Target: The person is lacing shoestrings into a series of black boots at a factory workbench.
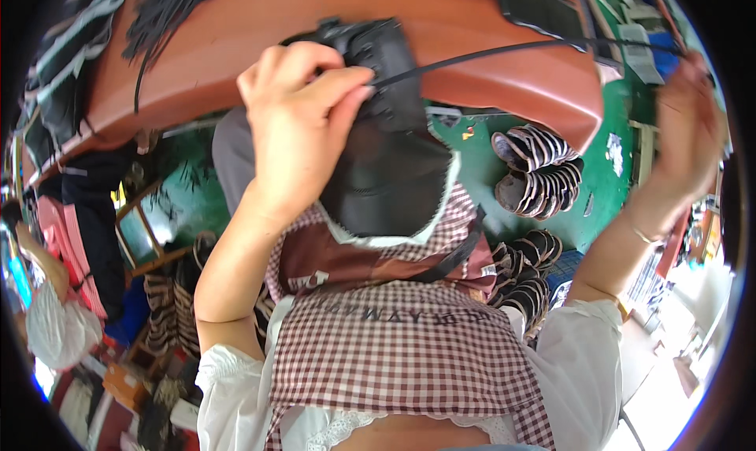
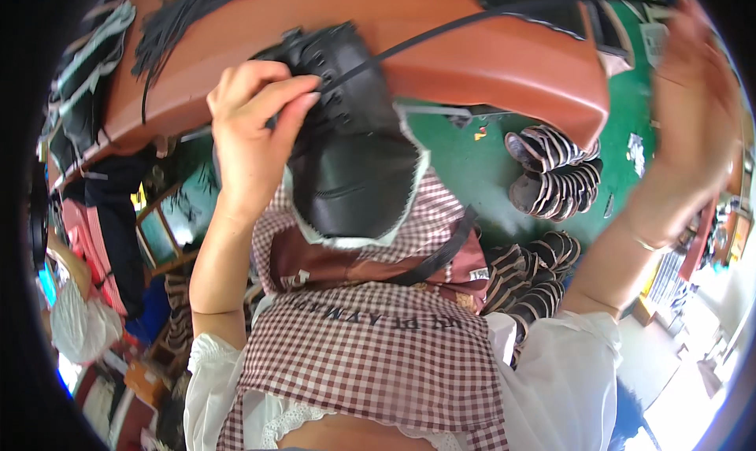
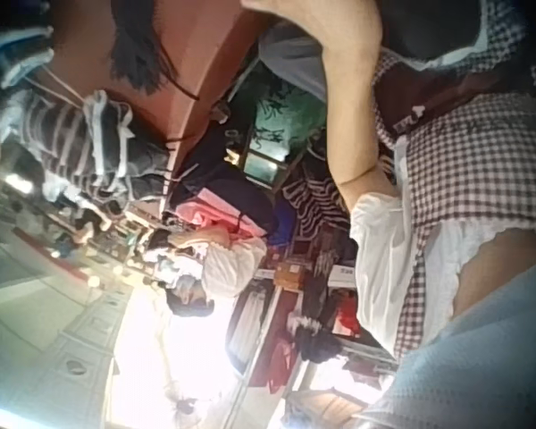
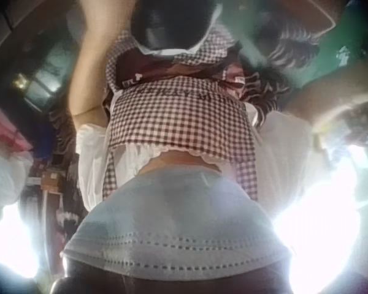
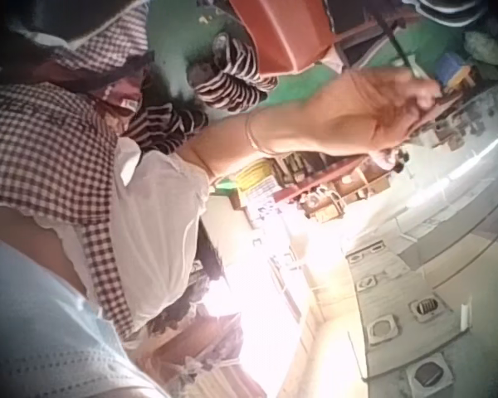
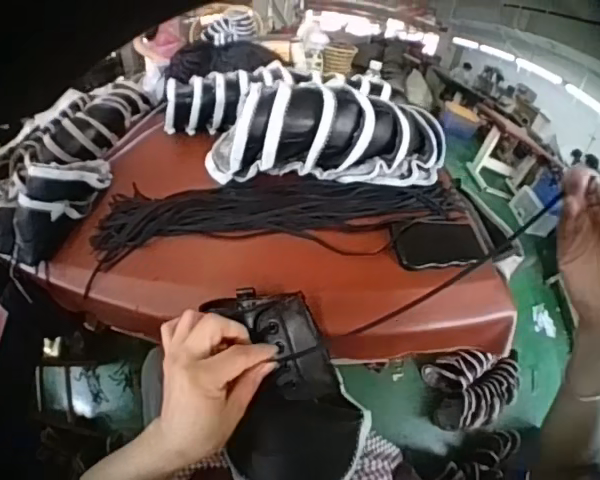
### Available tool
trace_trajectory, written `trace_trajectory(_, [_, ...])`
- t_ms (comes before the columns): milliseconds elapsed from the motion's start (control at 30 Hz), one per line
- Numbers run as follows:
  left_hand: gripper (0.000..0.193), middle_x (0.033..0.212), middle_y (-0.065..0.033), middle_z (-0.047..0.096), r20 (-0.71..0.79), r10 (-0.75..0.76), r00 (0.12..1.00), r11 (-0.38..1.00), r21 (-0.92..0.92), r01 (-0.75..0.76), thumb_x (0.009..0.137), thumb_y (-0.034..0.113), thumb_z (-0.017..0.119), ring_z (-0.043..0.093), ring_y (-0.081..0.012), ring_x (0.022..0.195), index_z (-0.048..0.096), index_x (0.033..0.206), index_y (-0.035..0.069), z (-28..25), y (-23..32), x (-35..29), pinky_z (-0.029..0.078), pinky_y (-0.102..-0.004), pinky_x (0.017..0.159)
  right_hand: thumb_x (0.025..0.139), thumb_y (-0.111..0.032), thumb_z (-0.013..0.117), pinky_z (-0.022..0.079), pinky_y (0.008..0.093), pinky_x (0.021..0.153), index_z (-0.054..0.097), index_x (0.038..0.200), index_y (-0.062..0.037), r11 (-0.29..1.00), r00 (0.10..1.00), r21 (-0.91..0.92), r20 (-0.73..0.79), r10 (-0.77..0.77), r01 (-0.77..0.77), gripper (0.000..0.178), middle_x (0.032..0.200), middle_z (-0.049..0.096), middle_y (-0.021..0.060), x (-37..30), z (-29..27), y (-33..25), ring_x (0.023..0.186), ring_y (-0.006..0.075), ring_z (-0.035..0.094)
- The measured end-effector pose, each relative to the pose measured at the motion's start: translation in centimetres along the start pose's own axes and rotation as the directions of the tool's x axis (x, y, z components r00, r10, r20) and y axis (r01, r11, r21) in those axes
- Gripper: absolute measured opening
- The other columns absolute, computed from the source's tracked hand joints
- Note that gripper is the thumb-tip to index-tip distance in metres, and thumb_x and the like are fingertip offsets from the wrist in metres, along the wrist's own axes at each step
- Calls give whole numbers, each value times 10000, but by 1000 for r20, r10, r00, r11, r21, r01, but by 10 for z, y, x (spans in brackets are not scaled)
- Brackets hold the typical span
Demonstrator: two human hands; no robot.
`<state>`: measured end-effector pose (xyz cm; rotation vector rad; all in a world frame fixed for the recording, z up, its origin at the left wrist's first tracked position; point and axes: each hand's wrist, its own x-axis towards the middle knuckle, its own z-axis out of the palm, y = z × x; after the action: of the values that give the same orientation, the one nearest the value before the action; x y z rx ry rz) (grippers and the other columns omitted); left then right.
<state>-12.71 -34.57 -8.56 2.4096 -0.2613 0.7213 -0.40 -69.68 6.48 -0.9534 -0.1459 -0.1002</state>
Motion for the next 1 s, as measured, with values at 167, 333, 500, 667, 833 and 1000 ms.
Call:
trace_trajectory(167, [102, 843, -3, 571, -75, 206, 976, 949, -228, -218, 724, 59, 735, 561, -190, 823, 691, 807, 99, 35, 65, 90, 379, -348, 788, 977, -182, 468, 341, 260, 660, 565, 1077, 27, 991, 866, -92, 483, 131, -98, 251, 1082, 524, 123, -22, 29, 66, 675, 92, 398])
trace_trajectory(333, [69, 891, -34, 585, 9, 128, 992, 672, -736, -80, 835, -24, 657, 554, -74, 804, 669, 902, -40, 25, 113, 125, 441, -189, 708, 911, -57, 569, 446, 248, 724, 638, 1062, 21, 987, 887, -147, 463, 4, 73, 183, 1013, 646, 97, -39, 40, 46, 829, 116, 567])
trace_trajectory(500, [79, 930, -33, 593, 169, 87, 982, 524, -846, 99, 850, -33, 643, 552, -78, 813, 668, 925, -36, 26, 109, 119, 440, -203, 717, 865, 25, 603, 475, 259, 815, 641, 1021, 16, 968, 934, -218, 356, -36, 120, 161, 1032, 648, 85, -49, 50, 63, 903, 125, 593])
trace_trajectory(667, [75, 957, -44, 605, 141, 79, 987, 540, -838, 77, 857, -44, 632, 557, -87, 823, 663, 924, -39, 22, 93, 111, 446, -214, 733, 897, -17, 588, 471, 302, 855, 650, 982, -9, 994, 955, -88, 295, -33, 62, 105, 1101, 643, 112, -46, 59, 86, 926, 153, 600])
trace_trajectory(833, [79, 944, -38, 613, 163, 44, 986, 543, -832, 113, 863, -44, 630, 574, -91, 852, 650, 938, -56, 16, 79, 105, 444, -210, 761, 913, -28, 566, 460, 322, 859, 615, 996, -23, 997, 919, -25, 390, -58, 73, 97, 1063, 657, 164, -46, 59, 114, 934, 196, 607])
trace_trajectory(1000, [131, 958, -57, 626, -42, 183, 982, 887, -424, -183, 814, -21, 667, 603, -162, 923, 668, 944, -6, 1, 51, 92, 448, -249, 831, 988, -166, 456, 489, 367, 847, 564, 911, -1, 999, 943, -1, 330, 34, -35, 213, 925, 563, 132, -43, 53, 97, 874, 239, 578])
